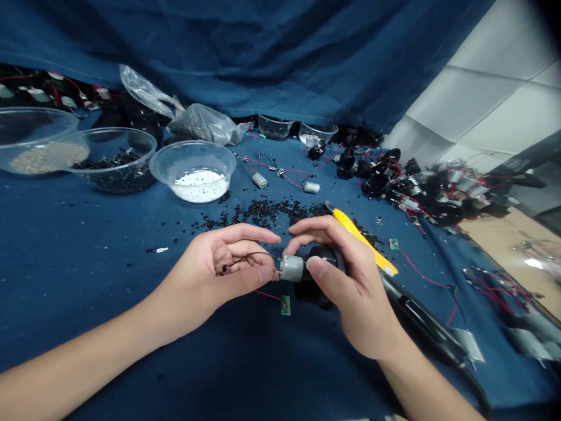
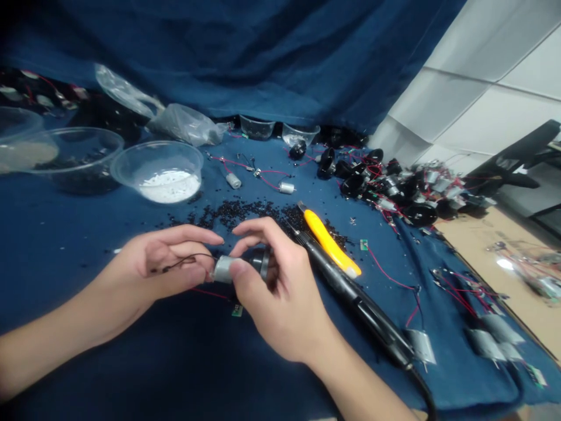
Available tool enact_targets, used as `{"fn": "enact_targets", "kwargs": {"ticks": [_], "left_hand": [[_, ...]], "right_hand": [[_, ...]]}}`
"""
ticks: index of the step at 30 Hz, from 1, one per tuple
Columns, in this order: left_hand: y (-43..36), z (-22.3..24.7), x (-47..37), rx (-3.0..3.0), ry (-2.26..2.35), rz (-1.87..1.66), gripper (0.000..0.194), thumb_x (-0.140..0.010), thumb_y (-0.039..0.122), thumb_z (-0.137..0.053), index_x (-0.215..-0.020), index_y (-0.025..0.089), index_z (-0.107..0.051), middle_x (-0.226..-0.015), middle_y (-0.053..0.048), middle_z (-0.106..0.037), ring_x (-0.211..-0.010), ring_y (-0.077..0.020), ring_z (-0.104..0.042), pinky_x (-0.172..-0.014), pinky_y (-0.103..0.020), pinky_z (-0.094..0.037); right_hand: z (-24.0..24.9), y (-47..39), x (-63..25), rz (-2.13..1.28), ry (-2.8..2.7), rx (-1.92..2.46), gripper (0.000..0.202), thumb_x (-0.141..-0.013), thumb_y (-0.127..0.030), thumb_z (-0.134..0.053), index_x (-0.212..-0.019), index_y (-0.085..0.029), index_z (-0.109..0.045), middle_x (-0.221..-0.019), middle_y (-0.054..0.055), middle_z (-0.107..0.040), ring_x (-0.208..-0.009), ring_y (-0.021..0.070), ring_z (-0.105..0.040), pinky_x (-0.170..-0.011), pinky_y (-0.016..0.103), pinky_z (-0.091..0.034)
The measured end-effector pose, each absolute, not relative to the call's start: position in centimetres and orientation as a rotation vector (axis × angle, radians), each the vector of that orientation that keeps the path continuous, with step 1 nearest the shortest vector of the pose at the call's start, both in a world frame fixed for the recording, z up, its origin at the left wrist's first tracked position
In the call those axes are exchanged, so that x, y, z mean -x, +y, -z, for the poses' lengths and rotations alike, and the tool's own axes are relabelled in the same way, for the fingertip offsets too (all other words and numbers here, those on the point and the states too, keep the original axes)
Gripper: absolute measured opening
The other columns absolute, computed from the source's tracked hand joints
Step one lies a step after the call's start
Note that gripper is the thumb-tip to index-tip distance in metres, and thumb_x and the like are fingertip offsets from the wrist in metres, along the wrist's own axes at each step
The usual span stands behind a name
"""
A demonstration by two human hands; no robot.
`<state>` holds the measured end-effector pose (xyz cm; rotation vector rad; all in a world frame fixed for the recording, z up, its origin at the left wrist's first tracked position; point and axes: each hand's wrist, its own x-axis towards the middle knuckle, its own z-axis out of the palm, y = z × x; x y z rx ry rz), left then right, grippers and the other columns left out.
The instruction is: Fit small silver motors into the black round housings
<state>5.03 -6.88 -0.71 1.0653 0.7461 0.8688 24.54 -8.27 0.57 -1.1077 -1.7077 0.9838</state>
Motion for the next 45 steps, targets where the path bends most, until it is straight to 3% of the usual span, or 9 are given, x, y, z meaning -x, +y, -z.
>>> {"fn": "enact_targets", "kwargs": {"ticks": [5,18,25,34,38,42,45], "left_hand": [[-6.9,0.5,-5.0,-1.017,0.786,-0.87,0.026,-0.082,0.016,-0.073,-0.106,0.02,-0.066,-0.079,0.002,-0.072,-0.077,-0.0071,-0.066,-0.072,-0.01,-0.05],[-6.9,0.3,-4.8,-1.012,0.835,-0.878,0.032,-0.08,0.024,-0.076,-0.11,0.021,-0.066,-0.083,-0.003,-0.076,-0.078,-0.0149,-0.068,-0.07,-0.02,-0.054],[-6.8,0.4,-4.9,-0.983,0.818,-0.881,0.03,-0.081,0.021,-0.075,-0.109,0.021,-0.066,-0.085,-0.001,-0.076,-0.08,-0.0101,-0.068,-0.072,-0.013,-0.051],[-6.7,0.7,-4.9,-0.926,0.806,-0.875,0.036,-0.079,0.022,-0.075,-0.114,0.02,-0.065,-0.088,-0.002,-0.076,-0.083,-0.0112,-0.067,-0.074,-0.015,-0.05],[-6.7,0.8,-5.0,-1.227,1.016,-0.921,0.035,-0.077,0.03,-0.076,-0.109,0.021,-0.066,-0.098,-0.004,-0.073,-0.094,-0.0194,-0.066,-0.081,-0.025,-0.05],[-7.2,0.8,-5.0,-1.983,1.209,-1.083,0.038,-0.075,0.032,-0.076,-0.11,0.023,-0.067,-0.121,-0.006,-0.064,-0.116,-0.0277,-0.054,-0.103,-0.036,-0.038],[-7.6,1.1,-5.1,-2.258,1.162,-0.987,0.045,-0.076,0.035,-0.076,-0.117,0.023,-0.063,-0.117,-0.006,-0.066,-0.113,-0.0289,-0.054,-0.1,-0.037,-0.038]], "right_hand": [[-0.2,-8.1,-24.7,-1.054,-1.639,1.101,0.019,-0.089,-0.03,-0.053,-0.104,-0.021,-0.06,-0.087,0.0,-0.066,-0.079,0.0159,-0.059,-0.059,0.024,-0.044],[0.1,-7.8,-24.9,-1.21,-1.524,1.096,0.021,-0.09,-0.035,-0.052,-0.104,-0.022,-0.061,-0.087,0.002,-0.065,-0.067,0.0167,-0.058,-0.056,0.028,-0.047],[0.0,-8.1,-24.9,-1.201,-1.528,1.108,0.021,-0.09,-0.035,-0.052,-0.104,-0.022,-0.061,-0.087,0.001,-0.064,-0.065,0.0154,-0.057,-0.055,0.028,-0.046],[0.1,-8.1,-24.6,-1.118,-1.562,1.166,0.02,-0.092,-0.035,-0.051,-0.103,-0.021,-0.06,-0.083,0.0,-0.064,-0.057,0.0134,-0.055,-0.05,0.027,-0.044],[-0.2,-7.9,-24.8,-1.018,-1.605,1.219,0.02,-0.092,-0.035,-0.051,-0.102,-0.021,-0.061,-0.083,0.001,-0.065,-0.061,0.0142,-0.055,-0.049,0.025,-0.042],[-0.6,-7.4,-24.6,-0.916,-1.754,1.326,0.015,-0.091,-0.032,-0.052,-0.094,-0.021,-0.062,-0.078,-0.001,-0.064,-0.065,0.0133,-0.056,-0.055,0.024,-0.041],[-1.1,-7.3,-23.8,-0.88,-1.896,1.394,0.02,-0.091,-0.04,-0.056,-0.097,-0.022,-0.062,-0.075,-0.002,-0.064,-0.066,0.0137,-0.057,-0.059,0.026,-0.042]]}}
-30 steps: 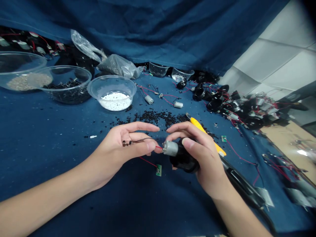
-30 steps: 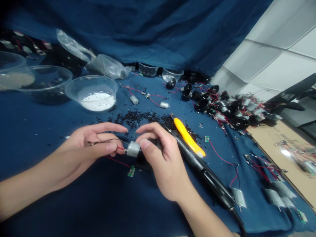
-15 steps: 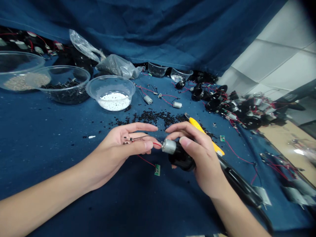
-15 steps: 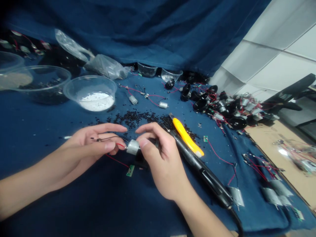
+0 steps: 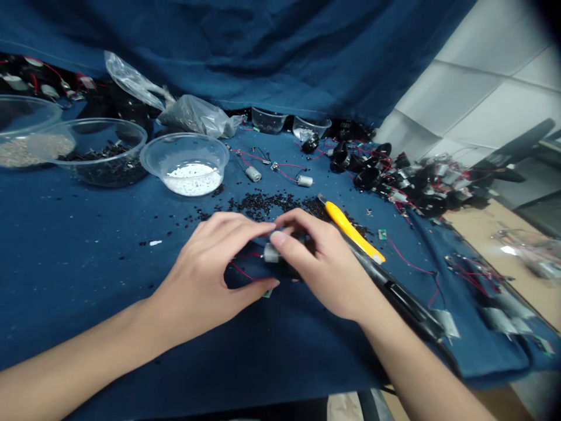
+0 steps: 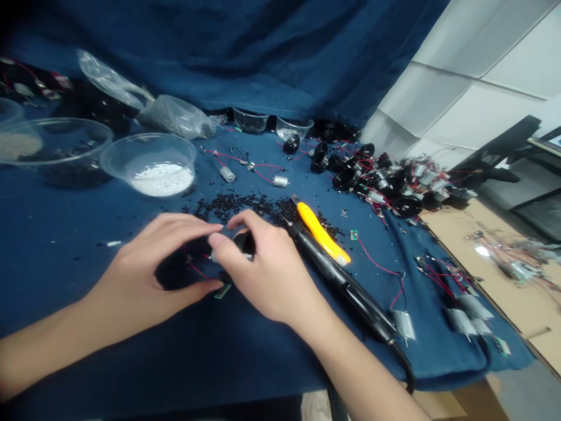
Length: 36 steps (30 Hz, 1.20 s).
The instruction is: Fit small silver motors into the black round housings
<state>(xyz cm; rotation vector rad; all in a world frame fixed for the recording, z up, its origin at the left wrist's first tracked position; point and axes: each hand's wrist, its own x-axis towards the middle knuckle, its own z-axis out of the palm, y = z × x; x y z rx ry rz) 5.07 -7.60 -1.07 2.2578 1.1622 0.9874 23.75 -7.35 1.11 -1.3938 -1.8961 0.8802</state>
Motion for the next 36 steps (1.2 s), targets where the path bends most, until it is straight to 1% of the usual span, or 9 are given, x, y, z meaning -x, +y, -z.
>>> {"fn": "enact_targets", "kwargs": {"ticks": [3,6,9,12,17,20,27,33,36], "left_hand": [[-7.8,1.4,-5.1,-2.336,1.099,-0.949,0.032,-0.077,0.033,-0.073,-0.105,0.021,-0.064,-0.099,-0.004,-0.07,-0.095,-0.0249,-0.06,-0.086,-0.033,-0.041],[-7.9,1.1,-5.1,-2.232,1.121,-0.927,0.019,-0.075,0.028,-0.071,-0.089,0.02,-0.062,-0.084,-0.001,-0.066,-0.078,-0.0198,-0.06,-0.072,-0.029,-0.042],[-7.7,0.3,-5.1,-1.958,1.143,-0.851,0.017,-0.076,0.031,-0.071,-0.087,0.019,-0.063,-0.081,0.0,-0.065,-0.075,-0.0182,-0.059,-0.07,-0.026,-0.042],[-7.3,0.1,-5.1,-1.638,1.004,-0.826,0.018,-0.077,0.031,-0.073,-0.089,0.02,-0.066,-0.088,-0.001,-0.069,-0.086,-0.0205,-0.062,-0.079,-0.027,-0.044],[-7.0,0.8,-4.9,-1.197,0.784,-0.821,0.024,-0.079,0.036,-0.072,-0.097,0.021,-0.072,-0.093,-0.003,-0.073,-0.091,-0.0207,-0.064,-0.086,-0.028,-0.047],[-6.8,0.8,-4.7,-1.075,0.644,-0.826,0.021,-0.083,0.034,-0.067,-0.097,0.02,-0.074,-0.093,-0.003,-0.073,-0.09,-0.0184,-0.064,-0.085,-0.026,-0.048],[-6.3,0.6,-4.4,-0.937,0.637,-0.826,0.023,-0.087,0.037,-0.062,-0.09,0.017,-0.073,-0.088,-0.006,-0.068,-0.079,-0.0174,-0.057,-0.073,-0.026,-0.049],[-6.5,0.3,-4.4,-0.961,0.639,-0.81,0.02,-0.087,0.035,-0.061,-0.089,0.017,-0.071,-0.086,-0.006,-0.066,-0.076,-0.0162,-0.056,-0.073,-0.026,-0.046],[-6.5,0.4,-4.4,-0.969,0.635,-0.8,0.02,-0.088,0.034,-0.061,-0.09,0.016,-0.07,-0.087,-0.006,-0.066,-0.076,-0.0158,-0.055,-0.073,-0.025,-0.045]], "right_hand": [[-2.0,-7.7,-23.0,-0.855,-1.985,1.425,0.042,-0.081,-0.056,-0.065,-0.107,-0.023,-0.061,-0.079,-0.001,-0.067,-0.071,0.0168,-0.06,-0.06,0.027,-0.044],[-2.9,-8.1,-23.7,-0.995,-2.006,1.382,0.053,-0.078,-0.061,-0.067,-0.117,-0.026,-0.058,-0.085,-0.001,-0.067,-0.067,0.0151,-0.06,-0.054,0.025,-0.045],[-3.2,-8.9,-26.2,-1.087,-2.019,1.374,0.039,-0.086,-0.052,-0.063,-0.115,-0.026,-0.058,-0.098,0.001,-0.067,-0.073,0.0143,-0.064,-0.057,0.023,-0.049],[-2.6,-10.2,-29.2,-0.964,-2.213,1.565,0.025,-0.085,-0.041,-0.068,-0.103,-0.024,-0.063,-0.084,0.0,-0.067,-0.071,0.015,-0.064,-0.058,0.024,-0.049],[-0.9,-12.2,-31.1,-0.875,-2.452,1.58,0.017,-0.085,-0.021,-0.066,-0.101,-0.026,-0.065,-0.09,0.001,-0.066,-0.072,0.0158,-0.062,-0.066,0.028,-0.049],[-0.7,-12.2,-30.5,-0.827,-2.526,1.547,0.015,-0.086,-0.011,-0.06,-0.092,-0.024,-0.065,-0.085,0.001,-0.064,-0.07,0.0157,-0.059,-0.066,0.028,-0.047],[-0.8,-11.7,-29.9,-0.754,-2.548,1.617,0.016,-0.082,-0.006,-0.059,-0.076,-0.021,-0.063,-0.076,0.001,-0.063,-0.066,0.0155,-0.057,-0.061,0.026,-0.043],[-1.1,-12.3,-30.1,-0.742,-2.522,1.649,0.012,-0.085,-0.008,-0.056,-0.081,-0.02,-0.058,-0.08,0.003,-0.065,-0.07,0.0168,-0.059,-0.064,0.027,-0.043],[-2.1,-10.8,-30.4,-0.74,-2.453,1.617,0.013,-0.089,-0.012,-0.051,-0.081,-0.021,-0.057,-0.073,0.0,-0.064,-0.064,0.0149,-0.057,-0.059,0.025,-0.041]]}}
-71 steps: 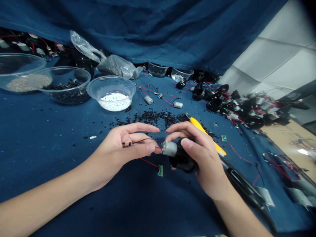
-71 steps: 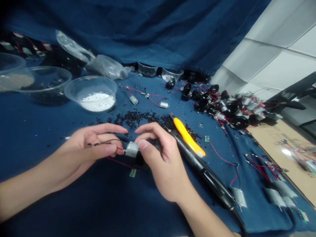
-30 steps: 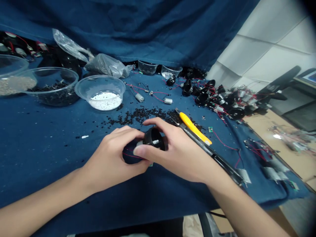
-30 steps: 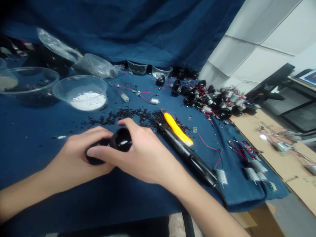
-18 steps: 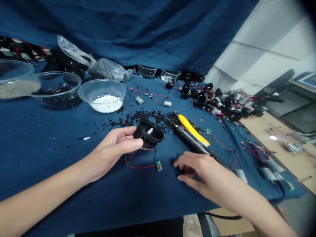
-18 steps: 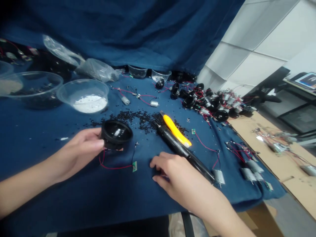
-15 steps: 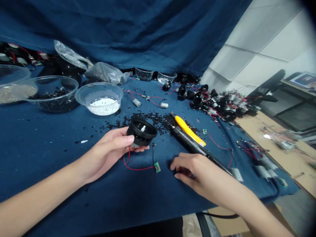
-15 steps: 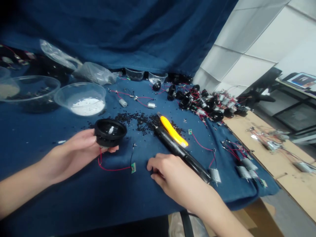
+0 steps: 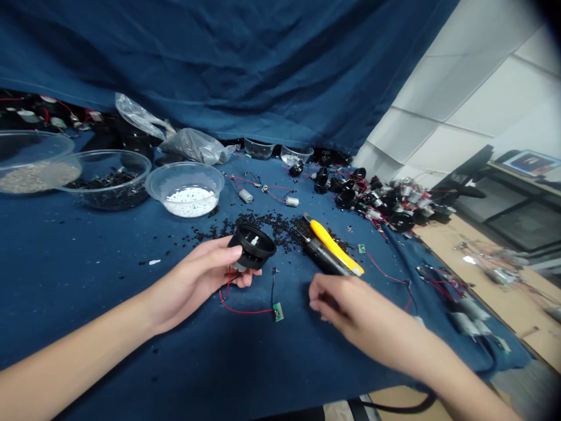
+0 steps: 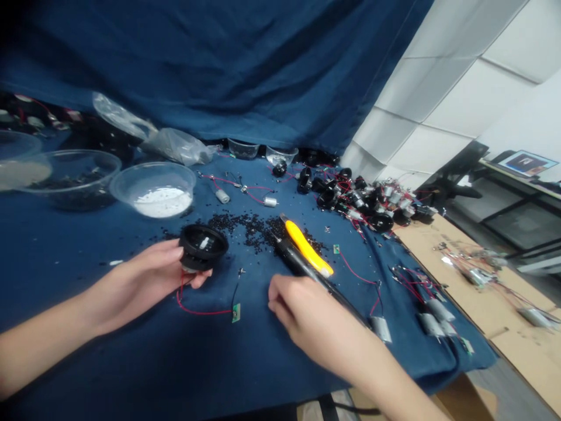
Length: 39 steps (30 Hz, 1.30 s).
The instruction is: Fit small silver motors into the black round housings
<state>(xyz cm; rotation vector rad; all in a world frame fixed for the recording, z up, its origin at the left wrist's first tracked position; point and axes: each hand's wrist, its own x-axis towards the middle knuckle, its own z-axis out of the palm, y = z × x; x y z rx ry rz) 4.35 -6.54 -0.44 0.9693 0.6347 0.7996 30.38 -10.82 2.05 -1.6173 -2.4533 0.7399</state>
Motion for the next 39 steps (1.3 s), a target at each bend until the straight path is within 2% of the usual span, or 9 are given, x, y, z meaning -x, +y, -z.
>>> {"fn": "enact_targets", "kwargs": {"ticks": [3,5,8,10,12,15,26,35,39], "left_hand": [[-6.4,0.7,-4.3,-0.985,0.624,-0.791,0.021,-0.087,0.035,-0.061,-0.091,0.016,-0.069,-0.087,-0.006,-0.066,-0.076,-0.0162,-0.055,-0.074,-0.026,-0.045],[-6.3,0.9,-4.2,-1.003,0.631,-0.789,0.022,-0.087,0.037,-0.061,-0.091,0.016,-0.069,-0.086,-0.006,-0.065,-0.076,-0.0162,-0.055,-0.074,-0.026,-0.044],[-6.2,0.9,-4.1,-1.024,0.65,-0.779,0.023,-0.088,0.038,-0.06,-0.092,0.017,-0.069,-0.086,-0.005,-0.064,-0.077,-0.0164,-0.054,-0.074,-0.026,-0.044],[-6.2,0.9,-4.0,-1.022,0.657,-0.773,0.023,-0.089,0.038,-0.058,-0.093,0.018,-0.068,-0.087,-0.005,-0.064,-0.079,-0.017,-0.053,-0.075,-0.027,-0.044],[-6.2,0.9,-4.0,-1.022,0.66,-0.775,0.024,-0.089,0.038,-0.058,-0.093,0.017,-0.068,-0.088,-0.005,-0.063,-0.081,-0.0178,-0.053,-0.076,-0.028,-0.044],[-6.2,1.0,-4.1,-1.028,0.656,-0.766,0.025,-0.088,0.04,-0.059,-0.094,0.017,-0.068,-0.088,-0.006,-0.063,-0.081,-0.0184,-0.053,-0.076,-0.029,-0.044],[-6.1,1.0,-4.3,-1.023,0.669,-0.761,0.026,-0.087,0.042,-0.061,-0.092,0.017,-0.067,-0.086,-0.006,-0.063,-0.078,-0.0183,-0.052,-0.074,-0.029,-0.044],[-6.1,1.1,-4.3,-1.019,0.676,-0.768,0.025,-0.087,0.04,-0.061,-0.091,0.017,-0.068,-0.087,-0.006,-0.063,-0.078,-0.0177,-0.053,-0.075,-0.028,-0.043],[-6.1,1.1,-4.3,-1.036,0.66,-0.762,0.025,-0.088,0.04,-0.06,-0.093,0.017,-0.068,-0.086,-0.006,-0.063,-0.076,-0.0167,-0.052,-0.073,-0.027,-0.043]], "right_hand": [[-3.1,-7.2,-30.4,-0.663,-2.394,1.604,0.015,-0.083,-0.009,-0.051,-0.077,-0.02,-0.058,-0.064,-0.003,-0.063,-0.057,0.0118,-0.058,-0.055,0.022,-0.04],[-3.2,-4.2,-30.2,-0.547,-2.371,1.6,0.016,-0.076,-0.005,-0.055,-0.071,-0.019,-0.058,-0.063,-0.003,-0.063,-0.059,0.0121,-0.058,-0.057,0.023,-0.039],[-2.4,0.0,-29.6,-0.406,-2.312,1.606,0.017,-0.073,-0.002,-0.058,-0.067,-0.017,-0.057,-0.061,-0.003,-0.06,-0.059,0.0119,-0.056,-0.059,0.024,-0.04],[-1.2,2.1,-29.3,-0.361,-2.276,1.616,0.014,-0.077,-0.005,-0.063,-0.069,-0.016,-0.058,-0.063,-0.003,-0.059,-0.061,0.0119,-0.056,-0.063,0.026,-0.043],[0.1,3.2,-29.2,-0.357,-2.242,1.629,0.01,-0.086,-0.017,-0.065,-0.077,-0.014,-0.061,-0.071,-0.002,-0.061,-0.066,0.0124,-0.058,-0.067,0.028,-0.048],[1.6,3.8,-29.2,-0.433,-2.21,1.644,0.018,-0.092,-0.03,-0.062,-0.086,-0.013,-0.063,-0.082,0.0,-0.064,-0.073,0.0134,-0.062,-0.071,0.032,-0.053],[3.0,3.8,-29.0,-0.734,-2.041,1.762,0.027,-0.098,-0.037,-0.053,-0.093,-0.013,-0.064,-0.081,0.001,-0.066,-0.067,0.0117,-0.064,-0.064,0.028,-0.055],[2.5,3.5,-28.8,-0.557,-2.158,1.732,0.021,-0.095,-0.033,-0.058,-0.095,-0.014,-0.065,-0.092,0.003,-0.067,-0.083,0.0161,-0.065,-0.078,0.036,-0.054],[2.6,3.3,-28.8,-0.553,-2.305,1.667,0.017,-0.093,-0.031,-0.062,-0.094,-0.014,-0.065,-0.09,0.002,-0.067,-0.081,0.0155,-0.065,-0.078,0.036,-0.054]]}}
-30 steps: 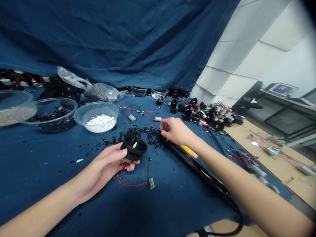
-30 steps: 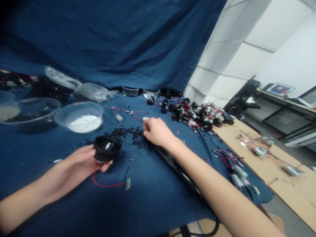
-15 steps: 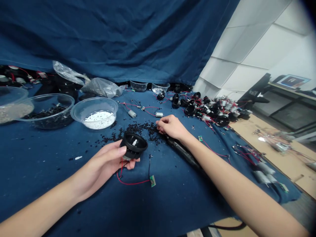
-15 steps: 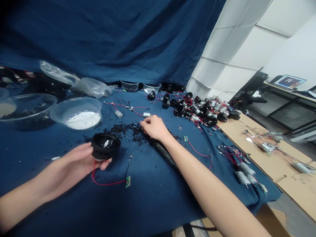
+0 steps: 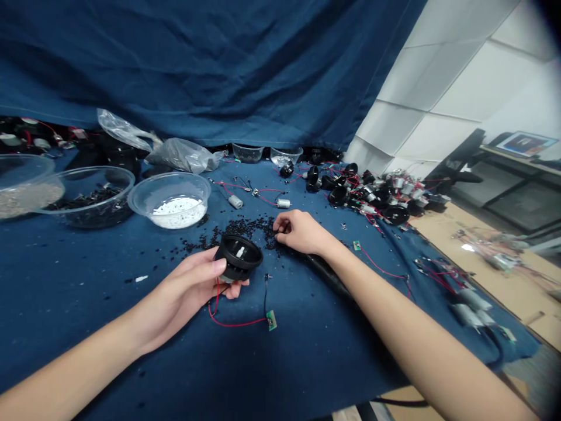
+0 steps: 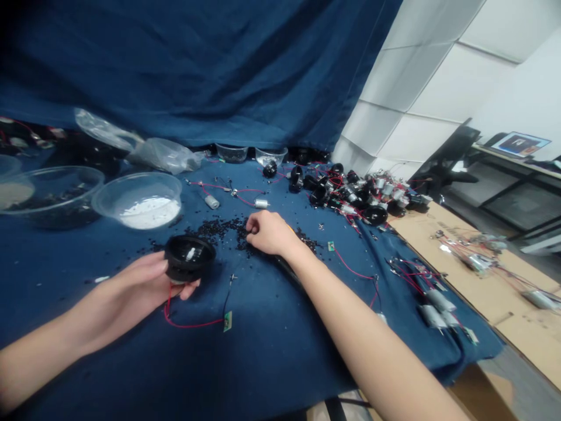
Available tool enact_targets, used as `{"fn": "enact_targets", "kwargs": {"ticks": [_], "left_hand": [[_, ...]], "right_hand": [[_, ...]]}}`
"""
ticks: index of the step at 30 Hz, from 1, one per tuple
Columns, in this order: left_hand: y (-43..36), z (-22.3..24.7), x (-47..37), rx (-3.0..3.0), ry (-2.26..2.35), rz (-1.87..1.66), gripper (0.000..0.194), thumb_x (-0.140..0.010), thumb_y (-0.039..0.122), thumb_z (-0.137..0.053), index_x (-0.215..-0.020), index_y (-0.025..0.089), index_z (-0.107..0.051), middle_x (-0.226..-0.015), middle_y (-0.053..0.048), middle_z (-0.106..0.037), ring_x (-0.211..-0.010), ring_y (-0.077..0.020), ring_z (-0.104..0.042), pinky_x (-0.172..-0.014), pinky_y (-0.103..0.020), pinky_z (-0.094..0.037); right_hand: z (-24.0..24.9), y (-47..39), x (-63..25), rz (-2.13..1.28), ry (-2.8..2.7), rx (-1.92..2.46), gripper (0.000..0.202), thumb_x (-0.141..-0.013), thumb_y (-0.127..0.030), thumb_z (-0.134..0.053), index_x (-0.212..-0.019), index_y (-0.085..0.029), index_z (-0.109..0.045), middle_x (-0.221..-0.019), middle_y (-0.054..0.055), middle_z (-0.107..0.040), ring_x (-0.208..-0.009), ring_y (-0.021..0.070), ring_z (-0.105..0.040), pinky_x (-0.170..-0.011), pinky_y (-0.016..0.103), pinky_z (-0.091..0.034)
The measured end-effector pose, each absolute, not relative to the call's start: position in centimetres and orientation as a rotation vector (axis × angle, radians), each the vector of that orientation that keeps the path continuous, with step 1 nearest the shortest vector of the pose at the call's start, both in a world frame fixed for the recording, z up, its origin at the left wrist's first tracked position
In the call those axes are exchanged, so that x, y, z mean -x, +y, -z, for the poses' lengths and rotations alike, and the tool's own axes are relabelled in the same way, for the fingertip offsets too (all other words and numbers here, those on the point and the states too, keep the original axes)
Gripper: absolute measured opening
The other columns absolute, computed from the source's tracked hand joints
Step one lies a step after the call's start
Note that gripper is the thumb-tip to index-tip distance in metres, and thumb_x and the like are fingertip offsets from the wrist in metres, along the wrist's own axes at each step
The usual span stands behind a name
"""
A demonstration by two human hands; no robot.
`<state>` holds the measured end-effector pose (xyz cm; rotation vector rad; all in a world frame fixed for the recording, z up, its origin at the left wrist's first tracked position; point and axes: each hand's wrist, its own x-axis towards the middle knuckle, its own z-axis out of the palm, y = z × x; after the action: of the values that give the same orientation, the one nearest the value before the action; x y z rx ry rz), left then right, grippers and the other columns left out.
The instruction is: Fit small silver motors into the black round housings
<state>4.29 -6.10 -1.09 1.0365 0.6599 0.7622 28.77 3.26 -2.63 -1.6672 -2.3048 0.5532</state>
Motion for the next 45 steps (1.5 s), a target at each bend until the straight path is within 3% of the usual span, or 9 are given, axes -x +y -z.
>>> {"fn": "enact_targets", "kwargs": {"ticks": [10,20,26,34,45], "left_hand": [[-6.1,1.0,-4.5,-1.022,0.667,-0.761,0.023,-0.087,0.039,-0.062,-0.093,0.018,-0.068,-0.087,-0.005,-0.064,-0.077,-0.0172,-0.053,-0.076,-0.028,-0.043],[-6.1,1.1,-4.5,-1.033,0.642,-0.763,0.022,-0.089,0.037,-0.059,-0.092,0.017,-0.068,-0.087,-0.005,-0.063,-0.077,-0.0168,-0.053,-0.075,-0.028,-0.042],[-6.1,0.9,-4.4,-1.036,0.657,-0.758,0.022,-0.089,0.037,-0.059,-0.09,0.017,-0.068,-0.087,-0.005,-0.063,-0.077,-0.0169,-0.053,-0.075,-0.028,-0.042],[-6.1,1.1,-4.5,-1.021,0.654,-0.759,0.022,-0.088,0.038,-0.06,-0.092,0.017,-0.068,-0.087,-0.005,-0.064,-0.076,-0.0165,-0.053,-0.074,-0.027,-0.042],[-6.0,1.1,-4.4,-1.027,0.661,-0.76,0.023,-0.088,0.038,-0.06,-0.092,0.017,-0.068,-0.088,-0.006,-0.064,-0.076,-0.0172,-0.052,-0.074,-0.028,-0.042]], "right_hand": [[2.9,3.0,-28.4,-0.619,-2.236,1.657,0.02,-0.094,-0.033,-0.059,-0.097,-0.014,-0.064,-0.094,0.003,-0.066,-0.084,0.0163,-0.065,-0.078,0.036,-0.054],[3.9,3.8,-28.9,-1.011,-1.811,1.632,0.02,-0.095,-0.031,-0.059,-0.1,-0.013,-0.064,-0.094,0.004,-0.066,-0.077,0.0138,-0.065,-0.069,0.03,-0.056],[2.8,3.4,-28.4,-1.194,-1.538,1.708,0.027,-0.097,-0.038,-0.054,-0.101,-0.012,-0.063,-0.09,0.003,-0.066,-0.071,0.0125,-0.063,-0.065,0.029,-0.055],[3.0,3.6,-28.6,-1.253,-1.425,1.749,0.034,-0.098,-0.044,-0.051,-0.094,-0.013,-0.063,-0.08,0.001,-0.065,-0.061,0.01,-0.06,-0.059,0.026,-0.053],[3.3,3.7,-28.7,-1.229,-1.462,1.742,0.033,-0.098,-0.044,-0.051,-0.095,-0.013,-0.063,-0.081,0.001,-0.065,-0.063,0.0103,-0.06,-0.06,0.026,-0.053]]}}
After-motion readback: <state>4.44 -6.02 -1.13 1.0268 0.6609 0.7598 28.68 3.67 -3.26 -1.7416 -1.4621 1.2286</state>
